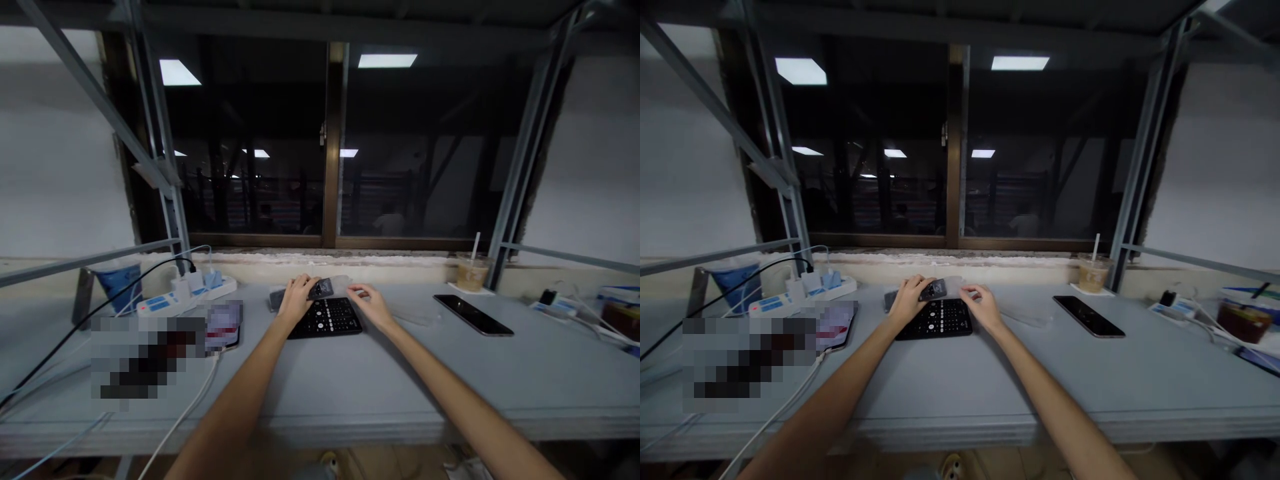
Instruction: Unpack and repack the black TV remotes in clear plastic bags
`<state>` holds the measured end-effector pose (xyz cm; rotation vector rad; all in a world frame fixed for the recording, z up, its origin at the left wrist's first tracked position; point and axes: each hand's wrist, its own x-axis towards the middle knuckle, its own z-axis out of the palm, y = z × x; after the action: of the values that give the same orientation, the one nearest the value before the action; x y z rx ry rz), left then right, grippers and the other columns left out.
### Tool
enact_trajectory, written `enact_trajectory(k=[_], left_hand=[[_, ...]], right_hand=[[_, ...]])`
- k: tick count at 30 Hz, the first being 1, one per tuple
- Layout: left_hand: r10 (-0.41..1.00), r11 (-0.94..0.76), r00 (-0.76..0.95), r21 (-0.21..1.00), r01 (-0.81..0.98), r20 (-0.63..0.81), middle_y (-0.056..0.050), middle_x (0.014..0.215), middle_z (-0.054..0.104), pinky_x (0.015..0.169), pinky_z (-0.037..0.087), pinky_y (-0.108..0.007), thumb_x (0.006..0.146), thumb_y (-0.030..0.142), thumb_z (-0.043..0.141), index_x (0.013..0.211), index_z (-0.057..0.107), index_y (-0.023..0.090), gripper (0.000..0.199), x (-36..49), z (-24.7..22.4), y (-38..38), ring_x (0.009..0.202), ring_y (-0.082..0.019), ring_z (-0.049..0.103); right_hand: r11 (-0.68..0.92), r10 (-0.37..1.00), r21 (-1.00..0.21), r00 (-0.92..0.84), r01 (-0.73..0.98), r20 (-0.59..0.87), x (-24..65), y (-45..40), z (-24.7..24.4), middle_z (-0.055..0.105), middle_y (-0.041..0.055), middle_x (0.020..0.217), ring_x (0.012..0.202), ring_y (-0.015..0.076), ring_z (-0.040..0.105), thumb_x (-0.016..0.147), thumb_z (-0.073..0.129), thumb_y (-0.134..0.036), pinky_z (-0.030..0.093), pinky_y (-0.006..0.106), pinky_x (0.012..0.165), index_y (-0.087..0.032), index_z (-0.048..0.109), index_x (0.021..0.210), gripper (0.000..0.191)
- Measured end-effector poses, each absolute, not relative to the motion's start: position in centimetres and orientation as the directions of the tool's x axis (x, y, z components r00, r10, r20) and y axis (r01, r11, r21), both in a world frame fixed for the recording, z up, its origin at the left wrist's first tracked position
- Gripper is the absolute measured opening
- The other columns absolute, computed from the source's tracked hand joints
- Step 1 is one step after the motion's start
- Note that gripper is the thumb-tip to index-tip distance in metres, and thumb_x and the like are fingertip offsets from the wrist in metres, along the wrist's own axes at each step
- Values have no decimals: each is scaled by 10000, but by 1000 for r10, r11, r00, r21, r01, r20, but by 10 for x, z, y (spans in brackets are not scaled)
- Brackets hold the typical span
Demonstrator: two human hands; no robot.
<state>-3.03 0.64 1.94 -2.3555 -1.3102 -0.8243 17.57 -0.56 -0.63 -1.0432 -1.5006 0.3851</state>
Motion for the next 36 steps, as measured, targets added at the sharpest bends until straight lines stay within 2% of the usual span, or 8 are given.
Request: enact_trajectory(k=[9,16,20,27,32,36], left_hand=[[681,-507,404,-5,862,611,-48,1031,519,849,325,-311,729,104,565,1186,461,217,482,-36,14,13,995,-195,476],[685,-518,418,-4,855,597,-45,1049,516,853,329,-303,747,120,552,1188,456,226,463,-35,14,12,998,-187,476],[687,-524,420,3,852,592,-43,1058,507,858,327,-303,736,111,563,1191,453,225,482,-32,16,9,996,-184,475],[642,-567,473,-43,823,604,-42,1075,489,879,313,-317,712,66,554,1214,435,236,543,-20,20,1,1014,-191,453],[621,-605,506,-45,795,599,-45,1075,490,884,312,-317,720,54,537,1216,432,228,536,-13,23,-4,1021,-190,450],[617,-617,517,-44,786,593,-43,1067,490,884,309,-331,716,64,552,1196,452,244,522,-13,21,-2,1026,-201,443]], right_hand=[[576,747,-702,79,418,660,176,-5,-6,631,51,801,702,154,550,689,573,-400,426,292,669,-178,641,713,233],[550,772,-751,120,365,624,181,0,-6,632,45,787,755,168,557,714,514,-451,419,300,722,-194,617,687,279],[519,811,-795,112,313,574,183,-4,-3,634,49,810,827,182,559,738,471,-450,419,288,701,-209,636,635,310],[472,871,-859,47,199,489,179,-8,-1,657,59,930,875,203,572,645,585,-418,431,276,654,-204,703,733,260],[419,894,-902,124,103,430,182,-5,-2,682,70,870,837,202,592,697,524,-403,445,300,678,-197,692,682,267],[409,898,-896,96,176,429,186,-1,-4,680,78,771,779,207,602,705,526,-448,446,322,674,-192,680,580,324]])
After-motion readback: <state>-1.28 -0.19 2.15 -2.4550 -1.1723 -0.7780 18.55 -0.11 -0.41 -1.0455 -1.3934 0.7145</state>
